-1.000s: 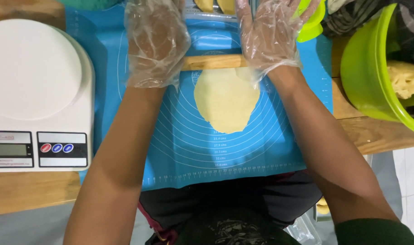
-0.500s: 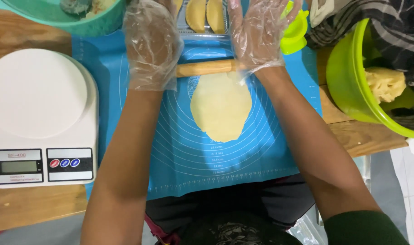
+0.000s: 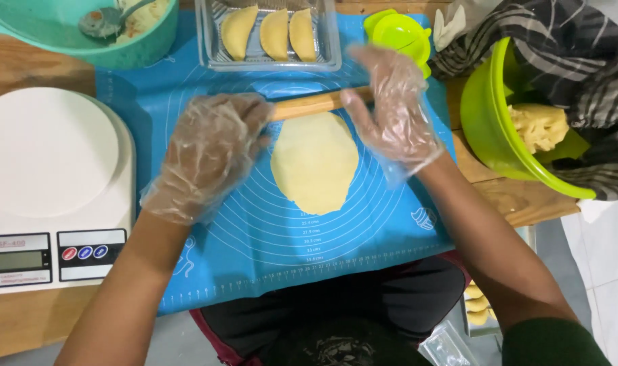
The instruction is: Rolling out dough, adding filling, and using a mold to shape and seal pastries on a silicone mat.
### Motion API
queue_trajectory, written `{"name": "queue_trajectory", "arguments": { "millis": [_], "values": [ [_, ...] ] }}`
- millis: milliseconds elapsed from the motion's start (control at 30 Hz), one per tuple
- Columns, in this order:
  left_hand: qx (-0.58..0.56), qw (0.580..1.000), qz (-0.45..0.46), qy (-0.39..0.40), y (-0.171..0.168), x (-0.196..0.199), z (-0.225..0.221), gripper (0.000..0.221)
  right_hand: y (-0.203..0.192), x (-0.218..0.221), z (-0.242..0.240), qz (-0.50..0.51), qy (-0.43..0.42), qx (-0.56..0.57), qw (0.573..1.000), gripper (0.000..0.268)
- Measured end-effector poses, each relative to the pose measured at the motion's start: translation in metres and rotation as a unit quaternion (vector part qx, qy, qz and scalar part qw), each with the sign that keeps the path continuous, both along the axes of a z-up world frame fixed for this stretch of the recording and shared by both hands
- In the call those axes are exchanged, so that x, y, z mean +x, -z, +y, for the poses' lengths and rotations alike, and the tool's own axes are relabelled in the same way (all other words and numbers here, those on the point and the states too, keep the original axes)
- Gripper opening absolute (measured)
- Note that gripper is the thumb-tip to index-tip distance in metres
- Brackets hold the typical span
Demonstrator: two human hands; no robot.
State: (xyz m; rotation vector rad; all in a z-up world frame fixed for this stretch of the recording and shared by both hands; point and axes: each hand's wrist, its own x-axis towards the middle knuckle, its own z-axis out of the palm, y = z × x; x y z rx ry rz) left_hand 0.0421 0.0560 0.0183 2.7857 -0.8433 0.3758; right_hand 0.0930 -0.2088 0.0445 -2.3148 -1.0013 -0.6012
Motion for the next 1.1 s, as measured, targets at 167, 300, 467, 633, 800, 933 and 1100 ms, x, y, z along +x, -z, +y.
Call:
{"name": "queue_trajectory", "arguments": {
  "millis": [167, 300, 467, 633, 800, 933, 1100],
  "values": [
    [-0.628, 0.675, 0.385, -0.043, 0.053, 0.030, 0.007, 0.036, 0.041, 0.022, -0.033, -0.087, -0.013, -0.231, 0.969, 0.032],
    [-0.312, 0.824, 0.378, -0.286, -0.008, 0.030, -0.011, 0.029, 0.055, 0.029, -0.042, -0.117, -0.018, -0.243, 0.963, 0.023],
    [-0.529, 0.688, 0.459, -0.190, -0.020, 0.003, -0.019, 0.048, 0.033, 0.001, -0.055, -0.085, 0.015, -0.274, 0.958, 0.025],
    [-0.250, 0.959, -0.015, -0.133, 0.065, 0.013, -0.023, 0.022, 0.053, 0.009, -0.066, 0.058, 0.015, -0.194, 0.979, 0.026],
    [-0.096, 0.991, -0.073, -0.057, 0.037, 0.043, -0.019, 0.038, -0.014, 0.004, -0.011, 0.166, -0.121, 0.096, 0.974, 0.044],
    [-0.110, 0.982, -0.122, -0.088, 0.022, 0.057, -0.030, 0.046, 0.026, 0.049, 0.000, -0.031, 0.114, -0.096, 0.988, 0.056],
    [-0.092, 0.981, -0.060, -0.160, 0.050, 0.046, -0.028, 0.064, 0.059, 0.062, 0.005, 0.180, 0.249, -0.170, 0.936, 0.068]
  ]
}}
